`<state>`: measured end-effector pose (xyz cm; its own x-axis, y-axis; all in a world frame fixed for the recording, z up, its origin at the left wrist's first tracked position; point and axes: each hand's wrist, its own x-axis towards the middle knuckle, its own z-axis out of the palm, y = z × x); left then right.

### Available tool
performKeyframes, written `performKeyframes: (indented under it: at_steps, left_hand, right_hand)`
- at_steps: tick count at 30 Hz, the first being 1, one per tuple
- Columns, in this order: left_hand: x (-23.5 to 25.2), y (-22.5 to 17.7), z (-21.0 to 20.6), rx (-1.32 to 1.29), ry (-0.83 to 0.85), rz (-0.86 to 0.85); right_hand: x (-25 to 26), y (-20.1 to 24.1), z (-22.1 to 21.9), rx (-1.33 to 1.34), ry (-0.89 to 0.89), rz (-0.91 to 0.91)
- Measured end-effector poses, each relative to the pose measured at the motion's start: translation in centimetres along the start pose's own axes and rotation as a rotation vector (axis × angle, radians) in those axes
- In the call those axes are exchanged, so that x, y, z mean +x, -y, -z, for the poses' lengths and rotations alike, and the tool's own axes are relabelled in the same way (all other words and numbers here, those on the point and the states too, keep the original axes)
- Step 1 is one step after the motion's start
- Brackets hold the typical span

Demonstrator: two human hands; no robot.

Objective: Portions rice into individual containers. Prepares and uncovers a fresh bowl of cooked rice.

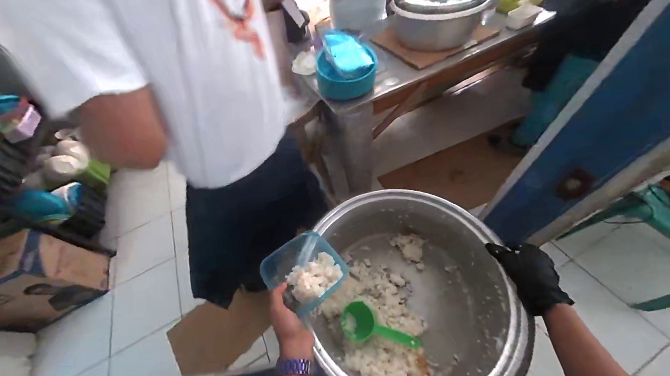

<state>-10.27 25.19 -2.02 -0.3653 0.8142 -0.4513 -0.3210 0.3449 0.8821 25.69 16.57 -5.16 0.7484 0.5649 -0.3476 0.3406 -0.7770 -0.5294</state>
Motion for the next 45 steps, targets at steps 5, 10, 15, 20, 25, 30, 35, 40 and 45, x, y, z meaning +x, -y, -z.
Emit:
performKeyframes:
  at_steps: [5, 10, 15, 20, 25, 30, 35, 40, 45]
  left_hand:
    - [6.8, -4.7, -6.5, -0.037, 0.021, -0.084]
    - [12.9, -7.3, -16.5, -0.098, 0.095, -0.098]
    - [18.4, -9.2, -26.7, -0.146, 0.142, -0.099]
    - [22.3, -11.6, -39.1, -0.120, 0.327, -0.026]
    - [27.2, -10.9, -53.0, 0.017, 0.602, 0.087]
    - [28.6, -8.4, -63.4, 0.185, 0.778, 0.125]
    - [26.7, -4.8, -70.8, 0.442, 0.939, -0.080]
    - [26.6, -2.8, -75.2, 0.535, 0.994, -0.046]
    - [27.9, -3.4, -76.4, 0.596, 1.071, -0.057]
  right_hand:
    - [5.9, 7.9, -1.7, 0.153, 0.009, 0.011]
    - [16.5, 15.9, -0.1, 0.089, -0.032, 0.036]
    - [26.2, 21.3, 2.7, 0.101, -0.113, 0.064]
    - [34.5, 22.8, 6.0, 0.180, -0.253, -0.025]
    - [38.6, 20.5, 8.2, 0.266, -0.441, -0.237]
    - [40.5, 18.0, 9.6, 0.301, -0.567, -0.400]
    - [44.2, 14.5, 11.0, 0.452, -0.520, -0.455]
    - [44.4, 14.1, 12.8, 0.502, -0.546, -0.478]
    - [42.2, 15.5, 12.0, 0.538, -0.588, -0.518]
